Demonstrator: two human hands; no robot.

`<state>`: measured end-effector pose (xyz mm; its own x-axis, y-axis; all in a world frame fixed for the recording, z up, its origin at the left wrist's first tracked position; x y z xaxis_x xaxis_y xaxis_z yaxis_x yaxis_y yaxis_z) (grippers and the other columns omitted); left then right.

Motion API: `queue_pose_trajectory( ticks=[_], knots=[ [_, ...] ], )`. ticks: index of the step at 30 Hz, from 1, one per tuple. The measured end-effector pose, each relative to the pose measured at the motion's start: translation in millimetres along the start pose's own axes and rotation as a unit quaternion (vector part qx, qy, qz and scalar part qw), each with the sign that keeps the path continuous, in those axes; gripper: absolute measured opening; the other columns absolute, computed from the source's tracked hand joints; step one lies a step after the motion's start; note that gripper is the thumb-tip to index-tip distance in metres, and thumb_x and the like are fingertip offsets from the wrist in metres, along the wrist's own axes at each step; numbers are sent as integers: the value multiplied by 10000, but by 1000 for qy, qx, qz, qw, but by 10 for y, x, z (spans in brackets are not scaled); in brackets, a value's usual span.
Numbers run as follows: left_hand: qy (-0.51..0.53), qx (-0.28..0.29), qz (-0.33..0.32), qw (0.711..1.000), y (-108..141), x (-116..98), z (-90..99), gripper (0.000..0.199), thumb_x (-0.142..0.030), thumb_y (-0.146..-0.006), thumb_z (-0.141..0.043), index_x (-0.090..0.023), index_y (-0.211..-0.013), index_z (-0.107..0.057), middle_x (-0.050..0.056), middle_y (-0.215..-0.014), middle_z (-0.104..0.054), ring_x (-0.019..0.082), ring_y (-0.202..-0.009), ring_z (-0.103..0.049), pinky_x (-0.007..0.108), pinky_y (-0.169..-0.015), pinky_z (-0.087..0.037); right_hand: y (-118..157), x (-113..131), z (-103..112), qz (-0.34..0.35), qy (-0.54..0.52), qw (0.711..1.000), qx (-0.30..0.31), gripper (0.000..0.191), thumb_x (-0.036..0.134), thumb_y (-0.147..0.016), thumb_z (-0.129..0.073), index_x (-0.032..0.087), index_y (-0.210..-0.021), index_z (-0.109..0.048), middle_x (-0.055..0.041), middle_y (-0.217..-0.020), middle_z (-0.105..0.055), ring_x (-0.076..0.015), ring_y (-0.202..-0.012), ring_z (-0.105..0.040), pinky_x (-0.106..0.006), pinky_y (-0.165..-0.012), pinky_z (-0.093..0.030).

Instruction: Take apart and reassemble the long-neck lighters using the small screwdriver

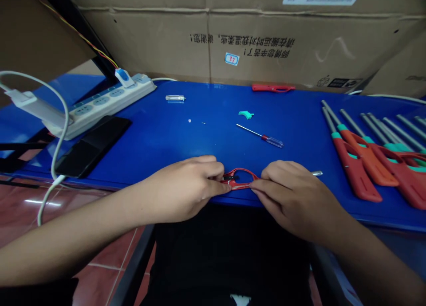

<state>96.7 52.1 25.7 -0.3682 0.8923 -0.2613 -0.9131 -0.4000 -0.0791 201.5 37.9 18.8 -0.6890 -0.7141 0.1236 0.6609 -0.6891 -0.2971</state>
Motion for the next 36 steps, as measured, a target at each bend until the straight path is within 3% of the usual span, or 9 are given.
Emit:
queue_pose_trajectory(
  ticks=[5,10,14,17,20,25,31,34,36],
  knots=[
    [28,-27,7,999,-34,84,55,378,-113,-898,-511,-211,-1209,-703,54,-876,-588,179,-822,-546,320,-790,-472,14,-143,-16,-41,-94,995,-13,186,201,-970,-537,190,-1048,-705,-48,-950,-608,-164,-860,-551,-327,-772,-453],
    [79,-61,18,995,-1,134,133,316,-150,-929,-520,-204,-1171,-716,55,-945,-640,163,-880,-593,304,-833,-481,10,-172,-20,-61,-117,991,-20,180,204,-970,-540,205,-1041,-706,-40,-990,-621,-153,-907,-570,-312,-803,-469],
    [113,-157,119,974,165,263,228,254,-158,-924,-561,-204,-1110,-727,38,-978,-666,138,-872,-620,264,-782,-500,24,-163,-28,-61,-103,993,-13,180,223,-967,-550,229,-1058,-705,-28,-990,-639,-158,-903,-578,-326,-793,-469],
    [81,-233,174,953,295,308,241,238,-256,-896,-660,-208,-1121,-722,43,-1004,-673,162,-897,-624,300,-803,-510,2,-149,12,-57,-95,994,-13,188,251,-963,-557,226,-1084,-698,-29,-988,-648,-166,-899,-583,-345,-801,-464],
    [73,-232,159,957,276,276,137,253,-309,-888,-701,-220,-1123,-726,43,-1014,-690,167,-914,-630,316,-831,-517,-93,-109,58,-43,-85,995,-11,247,293,-978,-535,224,-1154,-694,-42,-997,-650,-178,-911,-575,-357,-813,-457],
    [98,-223,152,958,246,314,69,235,-319,-910,-686,-220,-1117,-735,39,-1005,-710,158,-916,-640,314,-838,-529,-285,-20,-46,-4,-55,997,45,308,331,-1001,-482,225,-1168,-718,-65,-1032,-646,-215,-961,-564,-394,-841,-444],
    [49,-215,133,966,249,228,63,231,-290,-940,-643,-214,-1134,-742,59,-1037,-706,178,-940,-620,351,-846,-519,-290,-7,-92,-26,-63,996,50,299,322,-993,-489,241,-1137,-738,-86,-1028,-631,-220,-957,-561,-400,-847,-436],
    [29,-222,133,965,250,217,58,241,-274,-940,-634,-202,-1146,-737,69,-1035,-704,190,-930,-621,367,-837,-517,-307,-19,-31,-5,-59,996,61,303,342,-979,-515,234,-1185,-708,-86,-1056,-658,-230,-988,-586,-423,-891,-436],
    [34,-238,135,961,257,229,73,236,-270,-931,-641,-197,-1133,-740,71,-1030,-704,189,-928,-626,367,-841,-518,-384,-180,88,-4,-51,998,48,326,352,-967,-530,219,-1224,-679,-88,-1083,-689,-238,-1016,-611,-428,-914,-443]
  ],
)
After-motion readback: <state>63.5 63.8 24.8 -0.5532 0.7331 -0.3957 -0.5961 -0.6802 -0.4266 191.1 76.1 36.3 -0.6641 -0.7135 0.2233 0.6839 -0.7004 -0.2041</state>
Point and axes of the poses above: each hand's wrist, its own y-axis away from the middle knuckle, its own z-axis out of the back of the hand, x = y × z, the point moved 10 cm from there along -y, towards the middle knuckle
